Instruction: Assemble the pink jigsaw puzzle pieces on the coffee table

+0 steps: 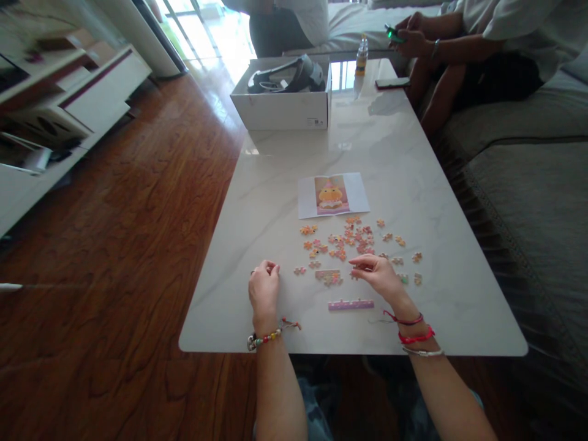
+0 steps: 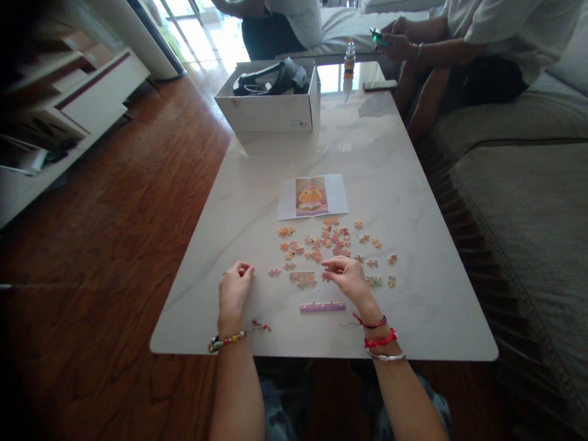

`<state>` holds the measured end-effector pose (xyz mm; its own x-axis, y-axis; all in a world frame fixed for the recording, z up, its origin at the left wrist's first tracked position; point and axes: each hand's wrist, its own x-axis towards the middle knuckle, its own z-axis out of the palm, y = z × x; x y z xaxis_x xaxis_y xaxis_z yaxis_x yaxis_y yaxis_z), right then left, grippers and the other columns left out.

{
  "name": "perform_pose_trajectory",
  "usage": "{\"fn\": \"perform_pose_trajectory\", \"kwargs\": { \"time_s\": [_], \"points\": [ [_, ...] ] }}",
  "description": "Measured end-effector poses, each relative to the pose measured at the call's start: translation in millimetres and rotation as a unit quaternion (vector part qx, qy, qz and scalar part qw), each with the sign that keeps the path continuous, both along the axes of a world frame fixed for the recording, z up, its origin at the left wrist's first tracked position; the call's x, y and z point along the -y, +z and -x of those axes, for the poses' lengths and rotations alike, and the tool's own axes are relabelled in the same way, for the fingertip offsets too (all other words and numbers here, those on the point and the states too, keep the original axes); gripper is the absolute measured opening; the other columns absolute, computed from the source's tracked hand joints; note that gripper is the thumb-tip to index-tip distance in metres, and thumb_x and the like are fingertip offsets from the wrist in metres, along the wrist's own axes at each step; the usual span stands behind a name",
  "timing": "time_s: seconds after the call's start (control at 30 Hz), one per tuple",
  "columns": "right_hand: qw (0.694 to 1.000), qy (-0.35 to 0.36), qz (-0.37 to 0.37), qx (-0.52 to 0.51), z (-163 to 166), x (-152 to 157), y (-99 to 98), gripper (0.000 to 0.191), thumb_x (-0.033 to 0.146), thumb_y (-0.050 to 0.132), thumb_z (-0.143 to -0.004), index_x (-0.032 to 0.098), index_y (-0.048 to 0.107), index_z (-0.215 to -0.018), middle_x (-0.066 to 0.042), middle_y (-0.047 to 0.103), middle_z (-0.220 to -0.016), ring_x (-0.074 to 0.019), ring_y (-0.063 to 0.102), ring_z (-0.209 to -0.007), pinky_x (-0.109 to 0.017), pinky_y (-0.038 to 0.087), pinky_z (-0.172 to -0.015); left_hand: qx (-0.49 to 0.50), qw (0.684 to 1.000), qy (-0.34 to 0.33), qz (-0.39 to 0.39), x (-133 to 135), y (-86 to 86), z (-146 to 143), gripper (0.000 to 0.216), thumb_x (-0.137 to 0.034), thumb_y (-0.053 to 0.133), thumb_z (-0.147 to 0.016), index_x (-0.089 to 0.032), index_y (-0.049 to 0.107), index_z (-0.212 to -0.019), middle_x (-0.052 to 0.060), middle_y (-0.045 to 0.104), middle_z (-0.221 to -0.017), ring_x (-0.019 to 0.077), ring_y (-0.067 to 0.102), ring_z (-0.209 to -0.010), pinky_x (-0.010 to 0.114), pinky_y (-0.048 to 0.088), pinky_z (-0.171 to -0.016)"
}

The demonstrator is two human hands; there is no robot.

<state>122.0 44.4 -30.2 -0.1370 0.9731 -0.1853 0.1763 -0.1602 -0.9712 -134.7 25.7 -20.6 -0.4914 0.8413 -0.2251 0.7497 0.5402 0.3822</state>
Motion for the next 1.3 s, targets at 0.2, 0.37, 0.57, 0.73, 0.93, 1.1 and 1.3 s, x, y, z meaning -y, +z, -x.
{"fn": "perform_pose_trajectory", "kwargs": {
  "time_s": [0.2, 0.37, 0.57, 0.73, 0.93, 1.1, 1.3],
  "points": [
    [0.998, -0.013, -0.016, -0.062, 4, 0, 3.1, 0.020, 0.030, 0.068, -0.059, 0.018, 0.066, -0.075, -0.003, 0.062, -0.075, -0.0123, 0.057, -0.065, -0.027, 0.049, -0.061, -0.046, 0.997, 0.050, -0.043, -2, 9.0, -9, 0.024, -0.033, 0.050, -0.076, -0.018, 0.063, -0.090, 0.012, 0.051, -0.098, 0.0231, 0.053, -0.089, 0.035, 0.041, -0.081],
    [0.992, -0.065, -0.029, -0.104, 7, 0, 15.5, 0.029, 0.032, 0.070, -0.059, 0.020, 0.062, -0.084, 0.000, 0.058, -0.069, -0.0123, 0.055, -0.065, -0.026, 0.049, -0.061, 0.146, 0.980, -0.040, -0.126, -3, 32.1, -66, 0.030, -0.037, 0.046, -0.079, -0.016, 0.061, -0.093, 0.010, 0.055, -0.096, 0.0179, 0.057, -0.080, 0.031, 0.045, -0.072],
    [0.985, -0.115, -0.024, -0.128, 0, 0, 19.9, 0.031, 0.034, 0.072, -0.056, 0.020, 0.058, -0.080, 0.000, 0.058, -0.067, -0.0124, 0.055, -0.062, -0.026, 0.048, -0.058, 0.373, 0.897, -0.207, -0.116, 1, 30.3, -137, 0.010, -0.025, 0.053, -0.074, -0.018, 0.056, -0.068, -0.001, 0.059, -0.063, 0.0109, 0.056, -0.061, 0.021, 0.042, -0.057],
    [0.989, -0.070, 0.019, -0.128, -9, 2, 20.8, 0.028, 0.035, 0.075, -0.052, 0.018, 0.058, -0.067, 0.000, 0.059, -0.066, -0.0124, 0.055, -0.062, -0.025, 0.049, -0.059, 0.380, 0.896, -0.187, -0.135, 4, 17.9, -140, 0.008, -0.020, 0.050, -0.073, -0.018, 0.055, -0.067, -0.002, 0.057, -0.062, 0.0099, 0.057, -0.059, 0.020, 0.041, -0.056],
    [0.997, -0.040, 0.023, -0.069, -20, 1, 23.1, 0.029, 0.038, 0.075, -0.051, 0.018, 0.059, -0.065, 0.000, 0.060, -0.062, -0.0135, 0.056, -0.060, -0.026, 0.048, -0.056, 0.314, 0.910, -0.232, -0.140, 7, 15.0, -141, 0.011, -0.018, 0.048, -0.074, -0.019, 0.057, -0.068, -0.001, 0.057, -0.061, 0.0104, 0.053, -0.059, 0.021, 0.038, -0.058],
    [0.999, 0.019, 0.028, -0.025, -30, 1, 26.1, 0.025, 0.035, 0.073, -0.052, 0.017, 0.061, -0.066, -0.001, 0.061, -0.061, -0.0128, 0.056, -0.057, -0.025, 0.046, -0.053, 0.274, 0.907, -0.290, -0.138, 10, 16.1, -139, 0.015, -0.016, 0.045, -0.076, -0.019, 0.058, -0.069, 0.000, 0.056, -0.063, 0.0112, 0.050, -0.062, 0.022, 0.035, -0.058],
    [0.998, 0.042, 0.012, 0.050, -29, 1, 22.8, 0.014, 0.027, 0.068, -0.057, 0.017, 0.063, -0.066, -0.001, 0.063, -0.061, -0.0132, 0.056, -0.057, -0.025, 0.044, -0.053, 0.245, 0.910, -0.307, -0.134, 11, 13.0, -137, 0.016, -0.015, 0.044, -0.075, -0.018, 0.056, -0.064, 0.000, 0.054, -0.061, 0.0108, 0.047, -0.060, 0.023, 0.033, -0.059]
  ]
}}
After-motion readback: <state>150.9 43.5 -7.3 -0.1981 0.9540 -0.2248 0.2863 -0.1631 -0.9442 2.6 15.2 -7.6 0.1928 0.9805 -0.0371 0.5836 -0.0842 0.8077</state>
